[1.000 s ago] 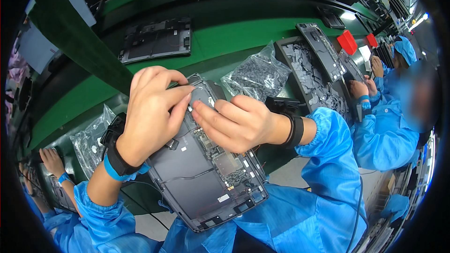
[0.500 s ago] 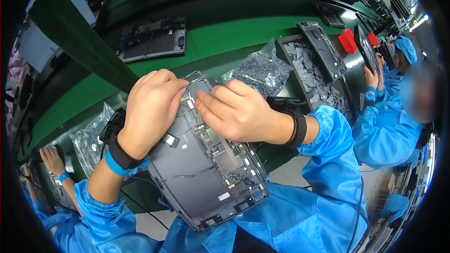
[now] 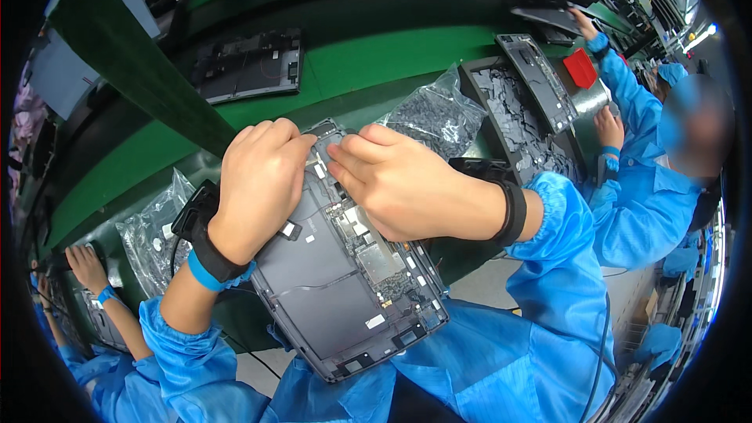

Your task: Connecting internal ribbon cables and components during tablet assembly.

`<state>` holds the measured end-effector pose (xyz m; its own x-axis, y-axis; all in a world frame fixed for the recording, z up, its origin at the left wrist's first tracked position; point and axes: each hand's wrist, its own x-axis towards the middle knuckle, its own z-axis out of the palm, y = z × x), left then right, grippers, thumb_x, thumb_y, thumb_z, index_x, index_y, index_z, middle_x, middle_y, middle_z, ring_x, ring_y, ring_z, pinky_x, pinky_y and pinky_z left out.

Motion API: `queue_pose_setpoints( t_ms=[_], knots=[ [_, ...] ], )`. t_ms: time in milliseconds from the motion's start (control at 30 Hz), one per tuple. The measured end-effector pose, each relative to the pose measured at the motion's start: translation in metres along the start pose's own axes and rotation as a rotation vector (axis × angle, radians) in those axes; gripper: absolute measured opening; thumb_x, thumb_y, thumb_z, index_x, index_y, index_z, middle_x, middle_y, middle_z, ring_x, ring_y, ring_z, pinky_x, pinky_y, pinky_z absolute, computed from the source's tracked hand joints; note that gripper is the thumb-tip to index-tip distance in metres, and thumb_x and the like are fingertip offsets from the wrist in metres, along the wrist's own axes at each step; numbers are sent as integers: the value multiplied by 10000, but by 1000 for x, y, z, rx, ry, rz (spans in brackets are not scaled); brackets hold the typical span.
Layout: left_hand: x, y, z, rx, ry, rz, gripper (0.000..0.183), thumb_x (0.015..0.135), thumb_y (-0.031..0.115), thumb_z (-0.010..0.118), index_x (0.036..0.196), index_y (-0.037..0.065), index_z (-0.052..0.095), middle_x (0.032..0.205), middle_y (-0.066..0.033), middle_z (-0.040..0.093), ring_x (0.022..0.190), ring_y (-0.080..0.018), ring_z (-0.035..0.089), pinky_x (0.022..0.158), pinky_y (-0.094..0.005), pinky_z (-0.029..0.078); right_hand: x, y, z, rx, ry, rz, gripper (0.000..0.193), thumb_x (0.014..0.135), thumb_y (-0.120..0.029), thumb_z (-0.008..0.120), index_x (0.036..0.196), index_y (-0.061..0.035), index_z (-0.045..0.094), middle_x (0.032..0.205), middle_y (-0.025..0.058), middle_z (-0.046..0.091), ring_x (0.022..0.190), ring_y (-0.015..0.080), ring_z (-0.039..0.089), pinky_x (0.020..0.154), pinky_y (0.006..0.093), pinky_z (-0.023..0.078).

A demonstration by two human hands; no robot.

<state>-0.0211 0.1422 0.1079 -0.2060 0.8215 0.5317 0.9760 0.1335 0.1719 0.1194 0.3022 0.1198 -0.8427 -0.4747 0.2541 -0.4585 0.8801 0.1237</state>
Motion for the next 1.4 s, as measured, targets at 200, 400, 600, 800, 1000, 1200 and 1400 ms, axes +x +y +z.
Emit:
queue_pose_setpoints(
  t_ms=[200,400,600,800,1000,1200,1400],
  knots=[
    [-22,12,-40,-93,-30,-206,364,833,26,598,1195,-12,601,1135,-197,620,1075,-383,564,952,-428,435,-18,5,12,296,137,165,526,809,-55,585,1333,-34,544,1426,183,472,1352,326,402,1071,373,335],
    [-133,72,-55,-401,154,-739,635,923,130,463,1503,-34,264,1572,-165,278,1473,-279,211,1198,-381,114,-53,-34,35,1275,447,697,611,957,-177,566,1490,-11,319,1547,194,304,1449,303,253,1181,393,180],
    [-178,119,-26,-744,74,-846,618,1008,230,413,1493,-89,201,1584,-252,142,1484,-373,96,1188,-424,63,-76,-87,34,1300,253,664,685,996,-233,502,1532,14,154,1611,197,94,1499,322,28,1189,423,60],
    [-167,116,-19,-845,191,-748,640,1007,200,391,1501,-101,117,1592,-245,92,1488,-349,55,1188,-419,39,-70,-84,33,1382,278,665,665,1004,-227,474,1536,3,150,1620,186,47,1502,309,-31,1191,424,38],
    [-169,125,-22,-1059,219,-829,687,974,150,454,1510,-79,90,1535,-209,202,1414,-282,205,1157,-379,152,-71,-85,31,1484,300,650,663,1002,-244,487,1535,-3,175,1622,174,39,1504,287,-34,1192,413,39],
    [-151,123,-31,-862,274,-690,706,947,81,481,1516,-59,86,1477,-170,341,1332,-224,377,1128,-348,261,-70,-85,22,1478,357,684,712,974,-257,508,1534,12,160,1621,180,36,1505,281,-34,1189,398,37],
    [-130,121,-49,-1398,501,-808,616,971,123,514,1471,-71,212,1441,-177,395,1324,-236,405,1103,-365,316,-57,-91,-13,1798,431,670,876,929,-298,582,1547,-3,36,1591,154,191,1443,252,273,1165,407,231]
  ],
)
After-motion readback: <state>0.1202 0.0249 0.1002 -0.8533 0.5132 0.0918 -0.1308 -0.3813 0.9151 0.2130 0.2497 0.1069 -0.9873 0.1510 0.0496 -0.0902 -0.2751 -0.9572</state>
